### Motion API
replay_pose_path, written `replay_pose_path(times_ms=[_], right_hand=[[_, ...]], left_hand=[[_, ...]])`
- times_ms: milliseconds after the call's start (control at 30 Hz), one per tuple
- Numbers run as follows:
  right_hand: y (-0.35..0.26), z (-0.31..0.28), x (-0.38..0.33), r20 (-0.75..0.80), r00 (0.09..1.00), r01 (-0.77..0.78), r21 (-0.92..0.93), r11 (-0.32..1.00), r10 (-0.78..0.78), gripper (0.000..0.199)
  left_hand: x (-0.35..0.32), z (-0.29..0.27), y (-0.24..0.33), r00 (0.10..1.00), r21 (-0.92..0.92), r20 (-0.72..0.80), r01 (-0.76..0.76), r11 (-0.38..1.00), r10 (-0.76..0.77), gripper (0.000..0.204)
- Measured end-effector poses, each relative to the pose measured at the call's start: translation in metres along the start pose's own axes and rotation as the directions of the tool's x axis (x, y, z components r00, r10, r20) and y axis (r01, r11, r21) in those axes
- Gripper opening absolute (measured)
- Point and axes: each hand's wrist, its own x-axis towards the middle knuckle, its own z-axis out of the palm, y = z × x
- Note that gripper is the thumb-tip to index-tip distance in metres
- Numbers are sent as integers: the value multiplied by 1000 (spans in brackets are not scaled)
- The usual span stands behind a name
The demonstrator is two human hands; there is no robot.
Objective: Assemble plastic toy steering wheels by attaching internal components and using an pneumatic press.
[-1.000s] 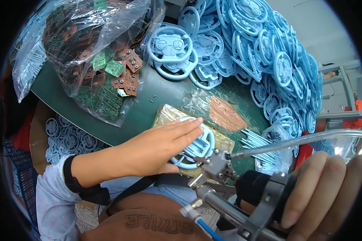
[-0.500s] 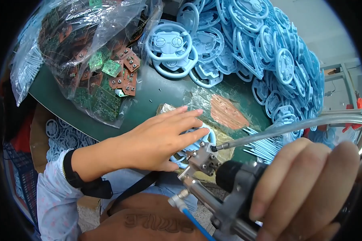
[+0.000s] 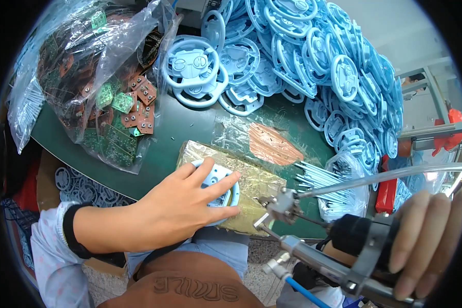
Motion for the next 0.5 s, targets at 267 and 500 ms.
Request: replay_pose_path(times_ms=[267,500], right_hand=[[24,-2,-2,73,991,-111,30,993,108,13],[49,43,-7,-341,928,-119,111,987,150,15]], left_hand=[[16,-13,1,977,110,207,29,993,-52,40],[17,-16,4,977,87,204,48,995,-65,37]])
